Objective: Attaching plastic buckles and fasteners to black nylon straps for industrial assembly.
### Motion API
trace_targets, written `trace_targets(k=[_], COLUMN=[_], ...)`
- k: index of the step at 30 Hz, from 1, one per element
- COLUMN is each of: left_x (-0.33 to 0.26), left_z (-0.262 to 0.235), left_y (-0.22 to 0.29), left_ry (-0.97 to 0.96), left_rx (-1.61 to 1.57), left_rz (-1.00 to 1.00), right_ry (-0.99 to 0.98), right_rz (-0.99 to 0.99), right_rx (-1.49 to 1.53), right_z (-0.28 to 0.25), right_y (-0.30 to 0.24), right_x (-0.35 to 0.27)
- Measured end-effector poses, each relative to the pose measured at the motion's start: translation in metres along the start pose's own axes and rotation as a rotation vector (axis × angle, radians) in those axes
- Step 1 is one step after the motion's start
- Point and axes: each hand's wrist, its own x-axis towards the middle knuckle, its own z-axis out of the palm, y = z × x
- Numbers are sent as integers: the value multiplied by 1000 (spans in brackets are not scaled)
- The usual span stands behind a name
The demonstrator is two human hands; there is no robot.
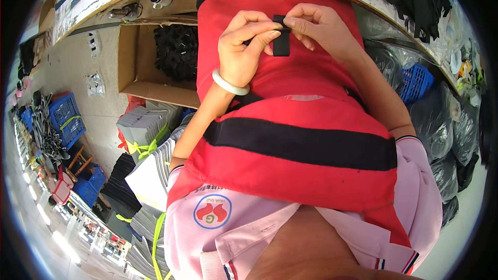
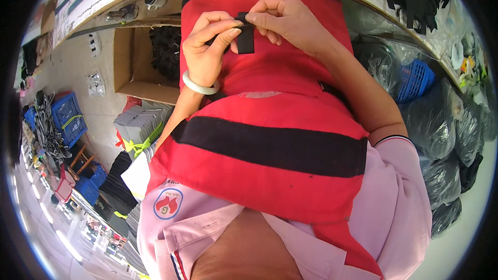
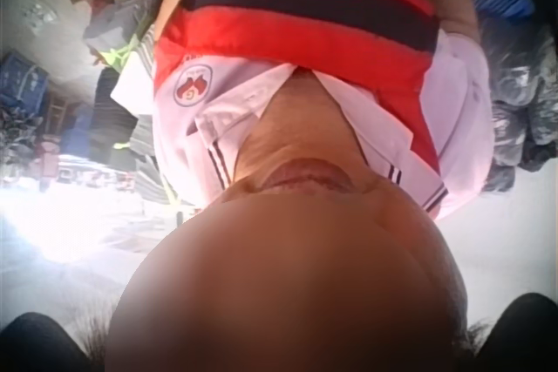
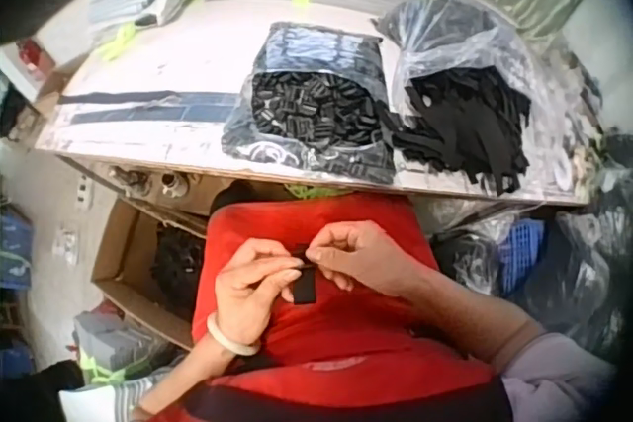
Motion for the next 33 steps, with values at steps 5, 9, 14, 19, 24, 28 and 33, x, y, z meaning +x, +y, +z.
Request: trace_targets(k=[5,9,14,19,24,28,33], left_x=[-1,1,-5,-23,-75,-70,-20], left_z=[-2,-4,-7,-68,-188,-183,-88], left_y=[6,6,39,88,41,-15,-22], left_ry=[-47,-44,-63,28,543,579,266], left_rx=[40,54,224,468,206,-774,-552], left_rz=[70,93,-61,-435,-294,-465,-512], right_ry=[139,94,153,-132,312,917,847], right_rz=[-180,-166,-240,-314,-611,-819,-315], right_rx=[-70,40,113,-218,-733,-1292,-1387], right_z=[5,4,8,34,-14,-108,-129], right_y=[2,-2,7,5,-35,-50,-61], right_x=[4,8,24,23,15,35,61])
